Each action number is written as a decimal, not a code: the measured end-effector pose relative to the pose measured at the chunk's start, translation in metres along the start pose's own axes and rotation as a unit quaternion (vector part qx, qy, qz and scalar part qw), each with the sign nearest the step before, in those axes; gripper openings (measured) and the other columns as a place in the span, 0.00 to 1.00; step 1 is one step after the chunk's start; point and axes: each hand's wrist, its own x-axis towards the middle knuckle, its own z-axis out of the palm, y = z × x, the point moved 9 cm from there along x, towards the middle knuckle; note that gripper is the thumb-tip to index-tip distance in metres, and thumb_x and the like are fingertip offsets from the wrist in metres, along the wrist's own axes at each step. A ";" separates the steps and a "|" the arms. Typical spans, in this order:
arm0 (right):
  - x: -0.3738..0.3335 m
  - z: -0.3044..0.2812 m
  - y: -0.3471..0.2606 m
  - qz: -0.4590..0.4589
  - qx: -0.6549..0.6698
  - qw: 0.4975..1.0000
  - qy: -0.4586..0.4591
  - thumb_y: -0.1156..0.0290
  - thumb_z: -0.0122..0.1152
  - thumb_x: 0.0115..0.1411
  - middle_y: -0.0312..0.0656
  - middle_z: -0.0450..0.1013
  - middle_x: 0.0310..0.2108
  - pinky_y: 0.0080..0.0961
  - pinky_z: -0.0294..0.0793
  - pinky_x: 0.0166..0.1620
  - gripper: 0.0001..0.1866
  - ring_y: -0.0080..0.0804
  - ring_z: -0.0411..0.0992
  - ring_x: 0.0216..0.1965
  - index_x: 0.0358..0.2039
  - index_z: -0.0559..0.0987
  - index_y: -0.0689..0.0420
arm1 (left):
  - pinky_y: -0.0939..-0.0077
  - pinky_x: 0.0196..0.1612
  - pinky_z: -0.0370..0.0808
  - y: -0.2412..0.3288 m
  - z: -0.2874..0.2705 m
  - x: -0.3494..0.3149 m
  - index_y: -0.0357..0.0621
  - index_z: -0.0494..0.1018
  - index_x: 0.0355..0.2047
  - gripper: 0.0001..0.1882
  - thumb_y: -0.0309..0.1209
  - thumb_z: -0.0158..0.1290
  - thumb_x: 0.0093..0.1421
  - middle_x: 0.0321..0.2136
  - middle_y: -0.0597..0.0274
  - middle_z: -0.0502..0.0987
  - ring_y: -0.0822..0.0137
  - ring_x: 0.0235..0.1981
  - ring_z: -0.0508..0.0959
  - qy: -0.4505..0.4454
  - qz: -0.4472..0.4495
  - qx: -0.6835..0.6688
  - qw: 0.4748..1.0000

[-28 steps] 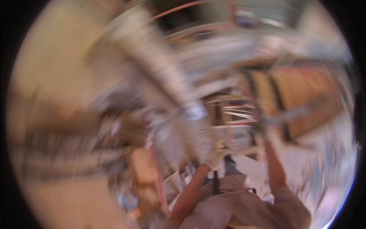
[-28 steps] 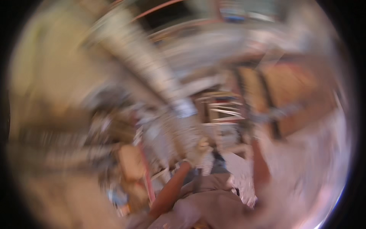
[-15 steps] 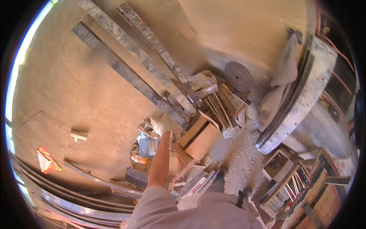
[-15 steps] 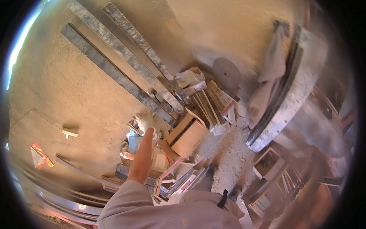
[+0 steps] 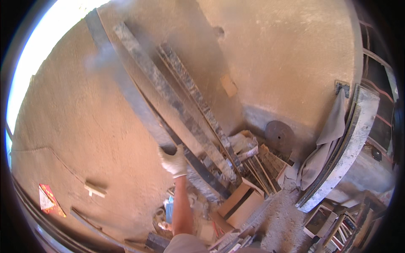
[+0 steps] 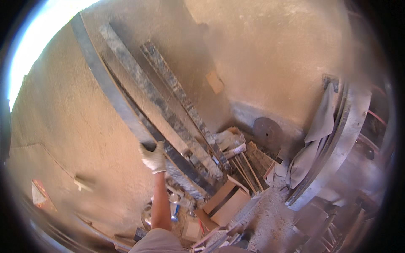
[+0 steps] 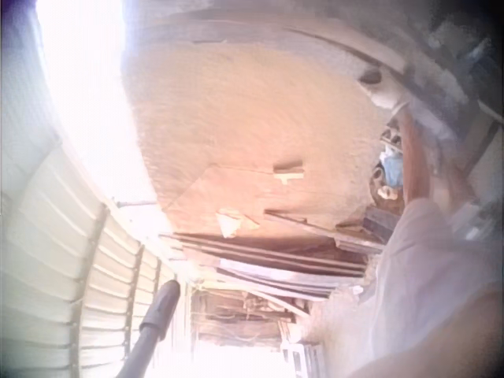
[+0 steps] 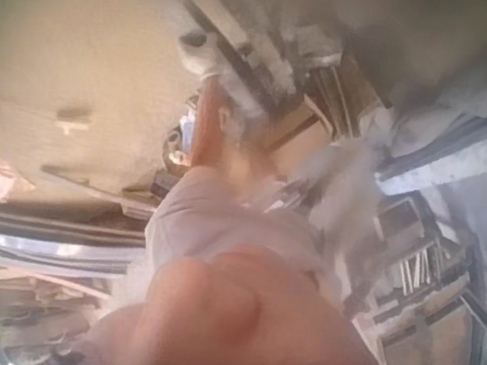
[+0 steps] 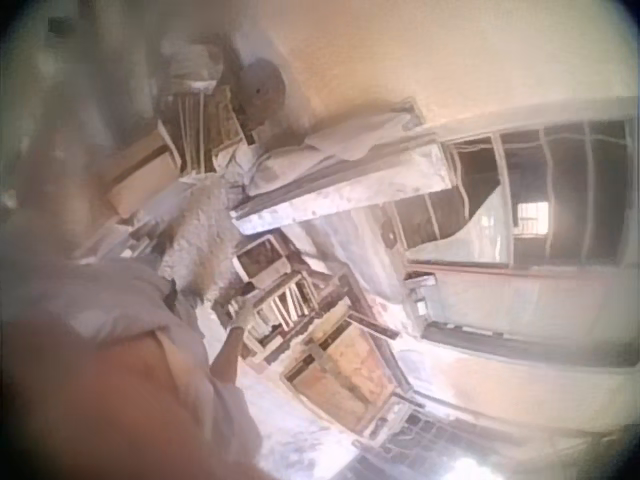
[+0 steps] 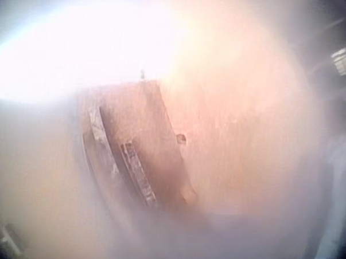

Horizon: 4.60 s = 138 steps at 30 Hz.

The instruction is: The person assembles wooden frames by positioning planks and using a nail gun to fasten them together. They repeatedly pick up planks, align them on a workbench, and drive nails into the joints. The person also uses a hammer to adjust pieces and occasionally clears debris from the work area.

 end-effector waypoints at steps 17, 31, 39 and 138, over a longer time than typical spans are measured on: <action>-0.202 -0.049 -0.199 -0.185 0.414 0.883 0.119 0.46 0.43 0.75 0.41 0.76 0.24 0.29 0.75 0.36 0.29 0.30 0.75 0.27 0.41 0.82 0.58 | 0.61 0.58 0.72 0.451 -0.125 -0.582 0.32 0.48 0.73 0.54 0.40 0.67 0.55 0.67 0.32 0.62 0.44 0.60 0.72 -0.785 0.263 -0.453 0.331; -0.093 -0.334 0.075 0.185 0.464 0.733 0.461 0.38 0.31 0.72 0.67 0.76 0.50 0.42 0.69 0.60 0.45 0.57 0.73 0.59 0.54 0.76 0.74 | 0.48 0.37 0.75 0.296 -0.200 -0.750 0.34 0.73 0.45 0.23 0.46 0.54 0.69 0.35 0.40 0.80 0.39 0.32 0.81 -0.802 0.472 -0.260 0.256; -0.074 -0.335 0.062 0.157 0.217 0.879 0.395 0.45 0.40 0.69 0.68 0.78 0.40 0.46 0.74 0.54 0.36 0.63 0.77 0.50 0.41 0.82 0.70 | 0.67 0.35 0.87 0.226 -0.099 -0.853 0.28 0.70 0.55 0.18 0.30 0.48 0.71 0.43 0.44 0.79 0.51 0.41 0.85 -0.966 -0.191 -0.067 0.161; -1.029 -0.159 1.422 0.589 0.239 0.647 0.421 0.59 0.69 0.49 0.48 0.74 0.38 0.38 0.70 0.53 0.17 0.45 0.72 0.49 0.34 0.82 0.59 | 0.66 0.52 0.79 -0.427 -1.478 -1.342 0.39 0.73 0.57 0.20 0.29 0.59 0.65 0.45 0.49 0.83 0.59 0.47 0.84 -0.498 0.675 0.130 -0.528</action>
